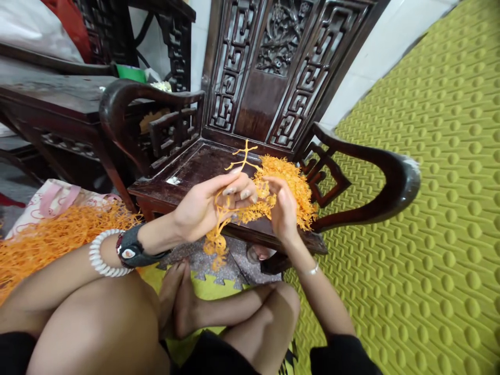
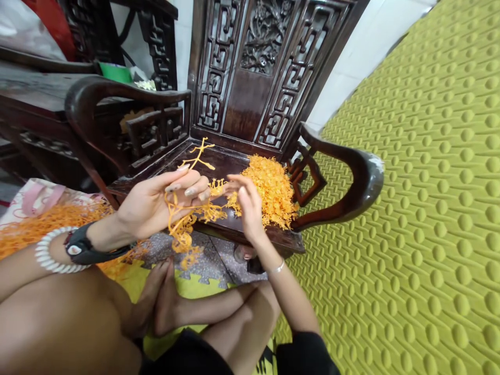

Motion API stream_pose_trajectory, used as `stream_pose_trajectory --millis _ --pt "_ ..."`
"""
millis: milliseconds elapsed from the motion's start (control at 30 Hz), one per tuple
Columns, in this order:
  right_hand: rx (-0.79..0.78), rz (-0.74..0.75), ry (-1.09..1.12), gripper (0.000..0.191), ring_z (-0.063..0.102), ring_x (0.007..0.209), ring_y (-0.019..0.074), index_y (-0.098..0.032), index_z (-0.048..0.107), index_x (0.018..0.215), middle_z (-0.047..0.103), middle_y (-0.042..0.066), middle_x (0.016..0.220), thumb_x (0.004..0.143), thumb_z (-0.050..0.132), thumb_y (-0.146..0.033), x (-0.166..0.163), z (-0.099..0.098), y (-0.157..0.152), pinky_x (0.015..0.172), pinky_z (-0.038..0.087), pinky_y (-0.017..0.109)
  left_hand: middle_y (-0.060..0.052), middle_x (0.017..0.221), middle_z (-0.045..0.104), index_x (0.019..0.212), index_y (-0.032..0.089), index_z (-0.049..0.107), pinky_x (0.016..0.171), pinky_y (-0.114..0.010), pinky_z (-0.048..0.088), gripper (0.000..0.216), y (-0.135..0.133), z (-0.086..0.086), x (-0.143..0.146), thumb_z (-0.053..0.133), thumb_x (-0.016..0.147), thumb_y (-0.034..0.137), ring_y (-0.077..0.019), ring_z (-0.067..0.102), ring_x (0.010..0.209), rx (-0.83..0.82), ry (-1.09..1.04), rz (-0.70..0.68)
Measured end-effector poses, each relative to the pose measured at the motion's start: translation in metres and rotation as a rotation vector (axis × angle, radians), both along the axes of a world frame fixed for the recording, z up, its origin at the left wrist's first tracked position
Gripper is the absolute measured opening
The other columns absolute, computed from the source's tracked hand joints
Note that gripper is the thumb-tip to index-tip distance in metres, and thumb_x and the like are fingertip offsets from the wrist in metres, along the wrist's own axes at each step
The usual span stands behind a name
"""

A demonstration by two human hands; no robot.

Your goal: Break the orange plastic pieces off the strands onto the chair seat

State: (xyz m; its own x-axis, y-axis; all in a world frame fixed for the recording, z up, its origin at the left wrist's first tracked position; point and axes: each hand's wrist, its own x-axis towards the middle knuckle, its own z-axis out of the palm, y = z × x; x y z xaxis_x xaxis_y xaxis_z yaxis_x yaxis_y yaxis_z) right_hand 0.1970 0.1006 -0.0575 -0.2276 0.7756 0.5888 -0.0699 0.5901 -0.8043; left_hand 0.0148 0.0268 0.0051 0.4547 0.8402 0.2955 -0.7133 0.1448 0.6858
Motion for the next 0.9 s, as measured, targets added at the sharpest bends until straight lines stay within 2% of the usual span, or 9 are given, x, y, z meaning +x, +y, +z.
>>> stream_pose_trajectory --millis 67,133,200,300,400,533,767,833,900 --pt "-0.158 0.152 -0.019 0.042 0.062 0.091 0.0187 -0.026 0.057 0.112 0.064 0.005 0.101 0.078 0.061 -0.051 -0.009 -0.010 -0.029 0.078 0.051 0.033 -0.002 0.070 0.044 0.058 0.015 0.042 0.078 -0.023 0.047 0.043 0.000 -0.001 0.000 0.025 0.097 0.019 -0.0118 0.050 0.075 -0.011 0.012 -0.006" --pt "-0.315 0.245 -0.076 0.041 0.062 0.075 0.0155 -0.024 0.057 0.108 0.066 0.004 0.093 0.075 0.068 -0.046 -0.014 -0.014 -0.049 0.067 0.052 0.029 -0.003 0.074 0.046 0.059 0.015 0.044 0.078 -0.025 0.048 0.040 0.000 -0.001 -0.001 0.029 0.096 0.021 -0.0128 0.051 0.077 -0.014 0.038 0.010" --pt "-0.413 0.242 -0.075 0.031 0.056 0.056 0.0108 -0.023 0.057 0.104 0.067 0.001 0.078 0.079 0.065 -0.041 -0.013 -0.012 -0.062 0.055 0.048 0.025 -0.002 0.074 0.046 0.057 0.015 0.044 0.079 -0.027 0.050 0.040 0.001 -0.001 -0.003 0.034 0.095 0.024 -0.0126 0.051 0.076 -0.011 0.076 0.060" --pt "-0.428 0.143 0.032 0.025 0.049 0.048 0.0082 -0.023 0.060 0.100 0.061 -0.003 0.062 0.079 0.066 -0.036 -0.006 -0.002 -0.068 0.046 0.040 0.021 0.000 0.069 0.044 0.049 0.015 0.039 0.077 -0.027 0.052 0.046 0.003 -0.003 -0.007 0.046 0.091 0.031 -0.0109 0.048 0.070 -0.049 0.157 0.187" --pt "-0.472 0.139 0.132 0.026 0.045 0.044 0.0081 -0.022 0.064 0.096 0.056 -0.005 0.055 0.074 0.070 -0.036 0.003 0.005 -0.071 0.042 0.034 0.021 0.002 0.069 0.047 0.060 0.016 0.053 0.067 -0.025 0.051 0.030 0.005 -0.007 -0.010 0.061 0.081 0.035 -0.0107 0.048 0.068 -0.116 0.307 0.276" --pt "-0.537 0.199 0.233 0.023 0.047 0.046 0.0092 -0.021 0.066 0.087 0.056 -0.003 0.056 0.072 0.071 -0.038 0.007 0.011 -0.081 0.043 0.037 0.023 0.003 0.071 0.049 0.075 0.016 0.061 0.047 -0.015 0.034 0.025 0.004 -0.015 -0.008 0.073 0.071 0.037 -0.0071 0.042 0.059 -0.024 0.641 0.134" --pt "-0.557 0.113 0.465 0.013 0.050 0.054 0.0066 -0.021 0.066 0.070 0.055 -0.003 0.064 0.070 0.073 -0.032 0.005 0.025 -0.088 0.052 0.044 0.018 -0.003 0.089 0.064 0.083 0.019 0.065 0.081 -0.029 0.045 0.036 0.001 -0.022 -0.002 0.062 0.077 0.054 -0.0182 0.056 0.089 0.146 0.685 -0.043" --pt "-0.523 0.079 0.539 0.014 0.054 0.062 0.0076 -0.023 0.066 0.074 0.057 -0.001 0.073 0.069 0.073 -0.034 0.005 0.023 -0.086 0.059 0.048 0.019 -0.004 0.094 0.064 0.093 0.019 0.063 0.082 -0.033 0.046 0.040 0.001 -0.023 -0.002 0.074 0.068 0.048 -0.0212 0.057 0.091 0.194 0.725 -0.136" --pt "-0.472 0.038 0.587 0.017 0.057 0.074 0.0104 -0.025 0.066 0.080 0.059 0.000 0.083 0.068 0.073 -0.036 0.005 0.019 -0.083 0.070 0.051 0.023 -0.003 0.099 0.064 0.100 0.019 0.061 0.082 -0.033 0.046 0.045 0.001 -0.023 -0.001 0.080 0.062 0.035 -0.0208 0.058 0.091 0.282 0.833 -0.110"
